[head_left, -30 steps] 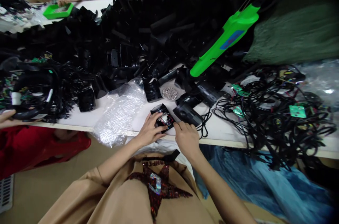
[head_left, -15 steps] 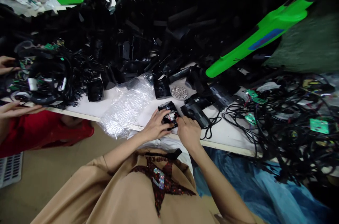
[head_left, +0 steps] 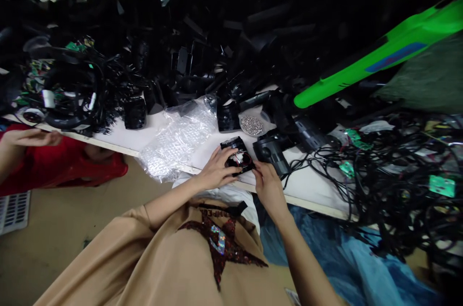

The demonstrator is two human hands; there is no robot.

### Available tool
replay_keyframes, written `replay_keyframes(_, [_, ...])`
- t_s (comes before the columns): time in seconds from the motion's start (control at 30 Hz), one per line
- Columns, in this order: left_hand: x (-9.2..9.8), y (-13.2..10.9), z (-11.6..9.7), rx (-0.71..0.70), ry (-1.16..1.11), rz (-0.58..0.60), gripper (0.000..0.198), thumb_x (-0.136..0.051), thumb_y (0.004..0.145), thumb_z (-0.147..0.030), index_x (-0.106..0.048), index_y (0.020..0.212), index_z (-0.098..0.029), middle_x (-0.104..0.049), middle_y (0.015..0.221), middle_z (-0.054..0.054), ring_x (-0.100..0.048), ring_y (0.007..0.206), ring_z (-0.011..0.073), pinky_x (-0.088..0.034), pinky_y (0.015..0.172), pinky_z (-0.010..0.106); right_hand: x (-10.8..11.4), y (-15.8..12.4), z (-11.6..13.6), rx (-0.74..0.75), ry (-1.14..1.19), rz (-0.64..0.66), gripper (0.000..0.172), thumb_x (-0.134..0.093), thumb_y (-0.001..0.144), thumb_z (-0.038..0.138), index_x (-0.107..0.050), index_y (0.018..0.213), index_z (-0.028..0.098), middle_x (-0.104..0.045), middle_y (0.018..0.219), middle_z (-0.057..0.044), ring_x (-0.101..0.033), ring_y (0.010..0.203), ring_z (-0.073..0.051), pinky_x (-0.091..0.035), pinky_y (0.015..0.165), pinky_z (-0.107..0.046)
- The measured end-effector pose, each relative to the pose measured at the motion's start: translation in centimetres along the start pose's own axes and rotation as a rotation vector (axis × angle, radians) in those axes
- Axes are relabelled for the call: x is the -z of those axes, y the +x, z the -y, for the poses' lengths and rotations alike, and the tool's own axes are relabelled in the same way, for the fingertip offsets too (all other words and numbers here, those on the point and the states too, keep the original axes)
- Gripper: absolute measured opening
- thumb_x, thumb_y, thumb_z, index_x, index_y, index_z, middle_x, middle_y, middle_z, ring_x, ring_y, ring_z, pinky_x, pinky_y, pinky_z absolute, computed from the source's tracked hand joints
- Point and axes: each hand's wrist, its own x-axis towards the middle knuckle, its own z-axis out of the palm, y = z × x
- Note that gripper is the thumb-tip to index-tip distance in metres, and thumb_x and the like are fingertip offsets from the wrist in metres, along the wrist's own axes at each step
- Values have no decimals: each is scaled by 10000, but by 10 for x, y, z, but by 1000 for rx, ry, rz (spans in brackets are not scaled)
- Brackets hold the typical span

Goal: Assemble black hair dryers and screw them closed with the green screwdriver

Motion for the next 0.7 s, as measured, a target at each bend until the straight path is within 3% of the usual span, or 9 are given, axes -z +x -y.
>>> replay_keyframes(0.17, [-1, -1, 0, -3, -8, -2, 271, -552, 831, -381, -634, 1046, -238, -289, 1409, 129, -271, 1311, 315, -205, 1056, 565, -5, -9, -2, -26, -33, -100, 211, -437, 896, 238, -634, 920, 167, -650, 859, -72, -610, 796, -177, -482, 717, -295])
replay_keyframes(0.43, [-1, -1, 0, 13, -14, -4, 274, -571, 818, -385, -635, 1045, -246, -295, 1416, 115, -258, 1318, 315, -215, 1053, 568, -11, -6, 1, -50, -60, -55, 242, -423, 889, 212, -658, 927, 169, -657, 835, -71, -615, 771, -179, -477, 673, -285])
replay_keyframes(0.7, [-2, 0, 1, -7, -16, -14, 276, -580, 817, -366, -635, 1058, -243, -292, 1420, 126, -262, 1317, 322, -186, 1062, 571, -1, -6, 1, 29, -287, 94, 319, -393, 842, 72, -649, 1022, 135, -646, 855, -82, -600, 676, -165, -457, 588, -266])
